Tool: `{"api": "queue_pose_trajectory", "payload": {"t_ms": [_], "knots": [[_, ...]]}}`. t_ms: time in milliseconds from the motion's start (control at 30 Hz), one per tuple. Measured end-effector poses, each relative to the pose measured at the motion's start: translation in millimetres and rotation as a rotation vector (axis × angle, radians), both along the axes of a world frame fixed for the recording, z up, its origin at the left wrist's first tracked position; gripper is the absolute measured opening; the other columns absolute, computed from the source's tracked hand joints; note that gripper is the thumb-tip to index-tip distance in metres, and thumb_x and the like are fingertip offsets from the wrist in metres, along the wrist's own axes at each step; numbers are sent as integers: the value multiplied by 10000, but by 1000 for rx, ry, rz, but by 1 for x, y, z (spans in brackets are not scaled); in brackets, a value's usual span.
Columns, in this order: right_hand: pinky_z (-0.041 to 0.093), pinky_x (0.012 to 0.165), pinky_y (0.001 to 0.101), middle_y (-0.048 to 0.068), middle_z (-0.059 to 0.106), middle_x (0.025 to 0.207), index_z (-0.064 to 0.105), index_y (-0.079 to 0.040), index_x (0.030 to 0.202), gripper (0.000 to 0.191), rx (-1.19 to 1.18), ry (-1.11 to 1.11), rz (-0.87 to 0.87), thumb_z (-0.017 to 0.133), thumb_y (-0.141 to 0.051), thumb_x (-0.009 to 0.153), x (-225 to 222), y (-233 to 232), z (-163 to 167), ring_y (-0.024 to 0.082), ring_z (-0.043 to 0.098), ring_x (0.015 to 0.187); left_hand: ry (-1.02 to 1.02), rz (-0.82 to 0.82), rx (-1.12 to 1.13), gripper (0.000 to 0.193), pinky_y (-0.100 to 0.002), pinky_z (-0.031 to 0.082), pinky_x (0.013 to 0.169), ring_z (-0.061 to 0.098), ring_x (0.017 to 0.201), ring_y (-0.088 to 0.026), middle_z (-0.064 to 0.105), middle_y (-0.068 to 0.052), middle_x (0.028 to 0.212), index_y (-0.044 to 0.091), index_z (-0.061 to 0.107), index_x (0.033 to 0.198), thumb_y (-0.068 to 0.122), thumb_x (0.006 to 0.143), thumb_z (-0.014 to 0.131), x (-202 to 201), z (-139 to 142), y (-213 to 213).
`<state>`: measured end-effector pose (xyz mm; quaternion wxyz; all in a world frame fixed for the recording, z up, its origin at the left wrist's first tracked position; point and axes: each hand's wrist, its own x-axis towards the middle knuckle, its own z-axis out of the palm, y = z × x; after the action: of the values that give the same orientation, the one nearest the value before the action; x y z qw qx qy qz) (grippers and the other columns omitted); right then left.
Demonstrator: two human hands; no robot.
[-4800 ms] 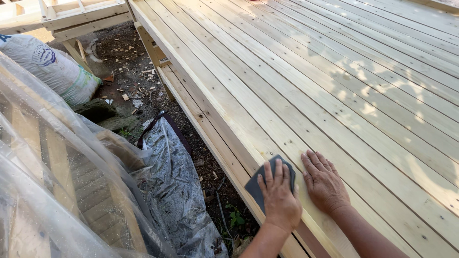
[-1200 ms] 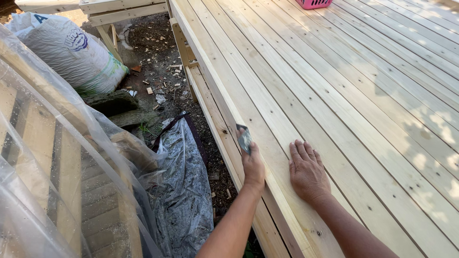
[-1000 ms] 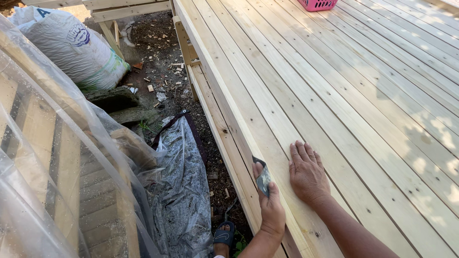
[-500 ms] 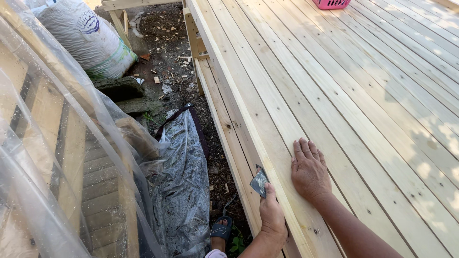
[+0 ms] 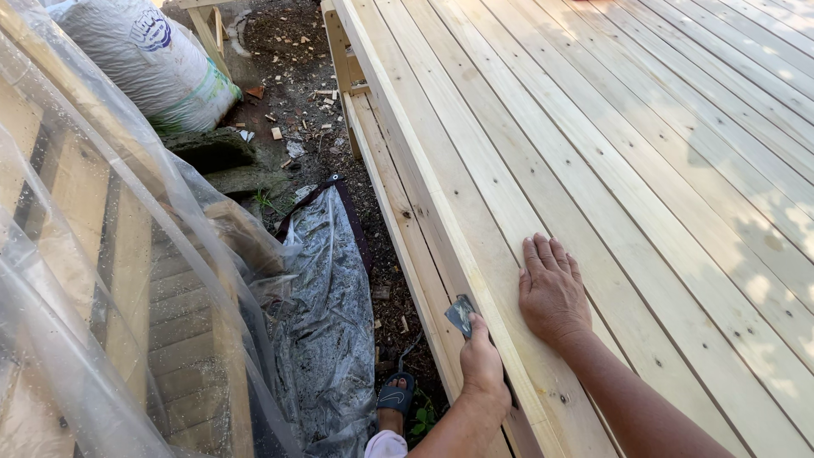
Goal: The person sands the edges and surface of a large wooden slatted panel using a piece of sandpaper held by hand. They work along the frame rails and plank edges, moving around the panel to sand different sides and sections.
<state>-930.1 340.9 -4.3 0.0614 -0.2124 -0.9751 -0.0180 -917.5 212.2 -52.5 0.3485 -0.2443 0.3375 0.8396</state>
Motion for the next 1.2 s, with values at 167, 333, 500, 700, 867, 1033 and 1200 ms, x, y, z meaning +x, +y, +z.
{"api": "queue_pose_trajectory", "payload": {"t_ms": [167, 333, 500, 700, 867, 1033, 1200], "knots": [[150, 1253, 417, 83, 293, 1656, 324, -128, 1581, 585, -25, 64, 13, 310, -370, 1048, 4, -1, -5, 248, 199, 1547, -68, -9, -71, 654, -464, 513, 1026, 651, 1172, -325, 649, -217, 1298, -20, 559, 1348, 540, 1057, 391, -67, -9, 4], [149, 1246, 416, 92, 292, 1653, 321, -122, 1583, 592, -33, 62, 21, 317, -373, 1047, 9, -2, -8, 257, 198, 1540, -97, -65, -113, 664, -406, 545, 1006, 690, 1169, -284, 716, -182, 1242, -14, 629, 1313, 540, 1037, 387, 17, 0, -6], [142, 1249, 415, 96, 293, 1653, 324, -123, 1582, 588, -22, 75, 29, 312, -373, 1050, 7, 1, -7, 260, 197, 1541, -203, -132, -92, 660, -418, 549, 1039, 685, 1204, -279, 703, -166, 1293, 23, 602, 1338, 559, 1037, 361, 68, -5, -9], [130, 1251, 411, 84, 285, 1656, 310, -133, 1589, 594, -29, 56, 23, 296, -379, 1048, 10, -3, -14, 252, 189, 1543, -121, -61, -19, 696, -498, 456, 1134, 597, 1302, -353, 609, -218, 1411, 7, 529, 1381, 590, 1037, 370, -4, -13, -9], [132, 1251, 410, 81, 275, 1657, 304, -139, 1590, 591, -20, 54, 23, 286, -380, 1050, 9, -6, -15, 247, 184, 1543, -173, -196, -83, 726, -467, 397, 1196, 578, 1368, -300, 623, -163, 1459, 30, 548, 1441, 584, 1028, 326, 98, -13, -26], [143, 1252, 415, 88, 285, 1658, 326, -130, 1586, 587, -51, 76, 23, 308, -364, 1047, 5, -5, -13, 250, 193, 1543, -304, -175, -62, 721, -542, 381, 1173, 556, 1367, -347, 575, -195, 1476, 52, 500, 1473, 597, 1029, 337, 43, -22, -20], [156, 1257, 418, 89, 303, 1652, 340, -123, 1581, 579, -9, 75, 27, 311, -365, 1056, 9, -7, -14, 255, 211, 1541, -135, -152, -81, 789, -543, 399, 1145, 561, 1340, -358, 596, -202, 1434, 36, 500, 1447, 660, 990, 340, 5, -27, -17]]}}
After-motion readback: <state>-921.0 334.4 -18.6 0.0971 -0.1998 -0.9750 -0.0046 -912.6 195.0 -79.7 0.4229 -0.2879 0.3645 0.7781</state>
